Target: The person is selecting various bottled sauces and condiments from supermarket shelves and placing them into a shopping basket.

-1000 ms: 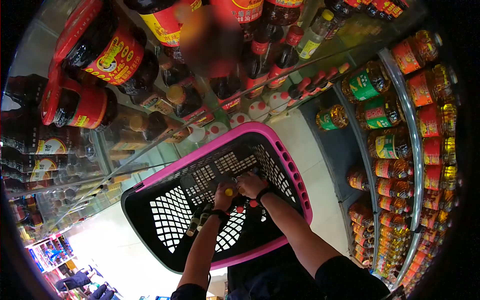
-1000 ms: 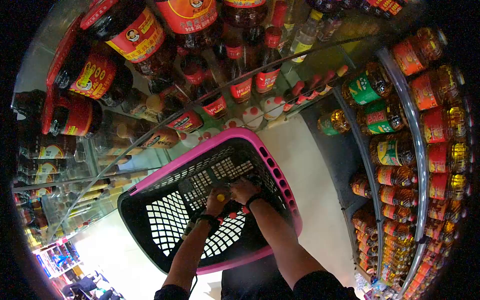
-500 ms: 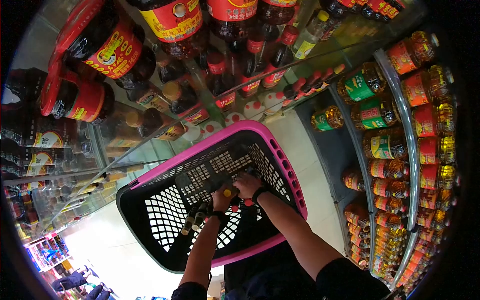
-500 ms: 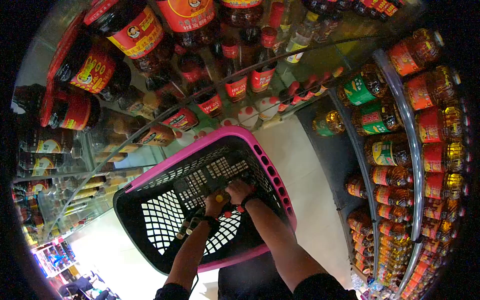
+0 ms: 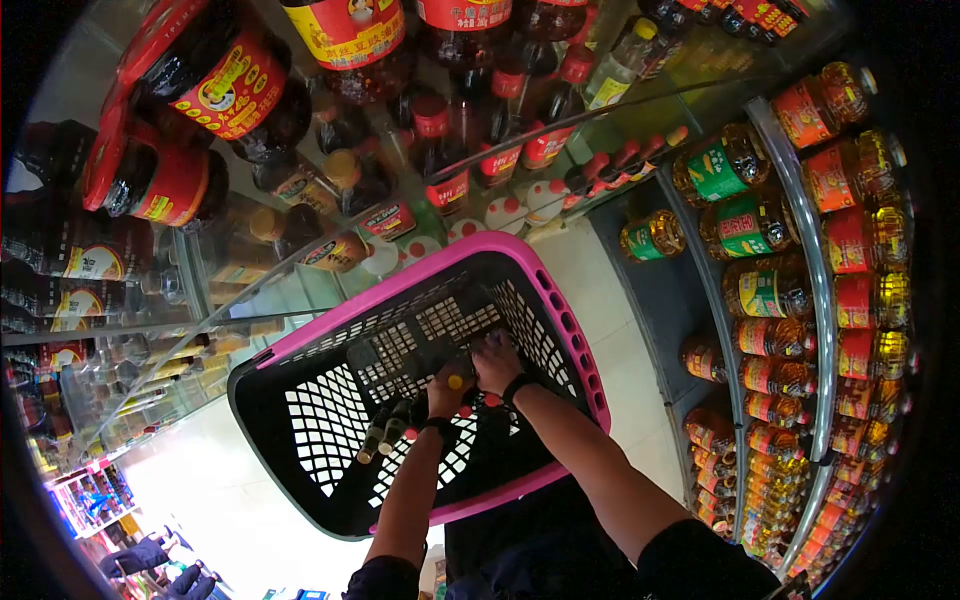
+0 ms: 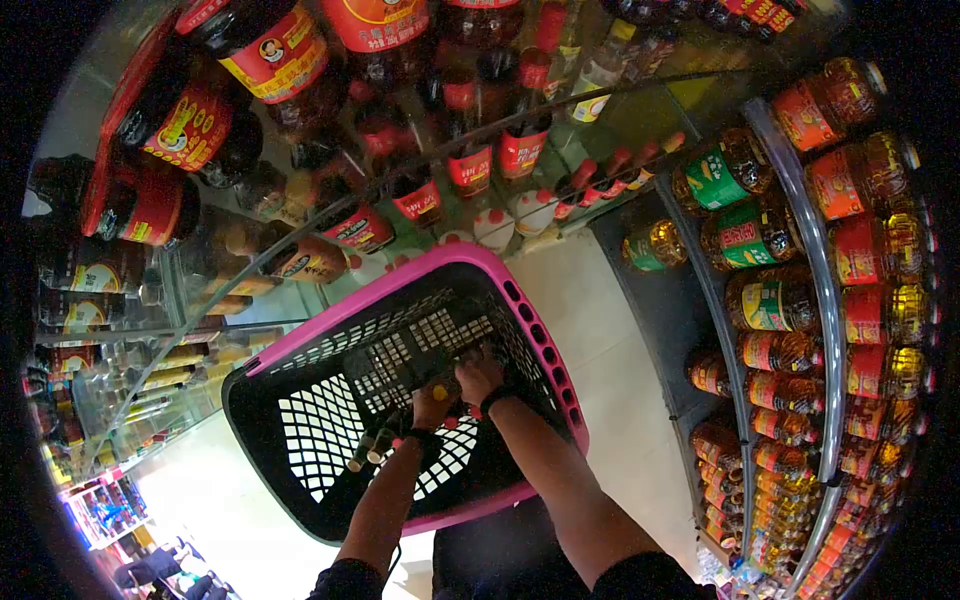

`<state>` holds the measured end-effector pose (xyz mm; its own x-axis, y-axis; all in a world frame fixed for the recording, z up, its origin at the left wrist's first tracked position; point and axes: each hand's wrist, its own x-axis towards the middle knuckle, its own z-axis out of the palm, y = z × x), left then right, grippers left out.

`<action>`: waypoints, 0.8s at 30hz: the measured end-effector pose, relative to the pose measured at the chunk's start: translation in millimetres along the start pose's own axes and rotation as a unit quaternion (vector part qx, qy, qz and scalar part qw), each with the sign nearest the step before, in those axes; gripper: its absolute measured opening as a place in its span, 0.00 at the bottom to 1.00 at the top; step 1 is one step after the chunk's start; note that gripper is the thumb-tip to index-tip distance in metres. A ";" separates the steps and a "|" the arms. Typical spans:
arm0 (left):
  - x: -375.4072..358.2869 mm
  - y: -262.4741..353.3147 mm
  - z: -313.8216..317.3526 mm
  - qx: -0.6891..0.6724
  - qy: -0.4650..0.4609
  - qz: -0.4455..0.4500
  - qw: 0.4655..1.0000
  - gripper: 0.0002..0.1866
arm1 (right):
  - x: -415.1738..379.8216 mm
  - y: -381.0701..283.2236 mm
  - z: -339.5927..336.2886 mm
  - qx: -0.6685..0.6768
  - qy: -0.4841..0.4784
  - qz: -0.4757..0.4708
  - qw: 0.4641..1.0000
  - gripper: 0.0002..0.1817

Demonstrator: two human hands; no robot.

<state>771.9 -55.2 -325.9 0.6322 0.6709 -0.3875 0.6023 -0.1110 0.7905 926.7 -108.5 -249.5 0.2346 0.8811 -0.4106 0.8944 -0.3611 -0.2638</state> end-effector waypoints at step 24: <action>-22.5 109.0 -70.2 -0.303 -0.022 -0.029 0.952 0.19 | -24.8 3.2 -51.1 0.183 0.177 0.113 0.960 0.08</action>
<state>789.1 -31.0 -197.7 0.6340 0.6305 -0.4478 0.2533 0.3778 0.8906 943.2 -115.9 -195.6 0.5790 0.7932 -0.1886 0.6268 -0.5810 -0.5192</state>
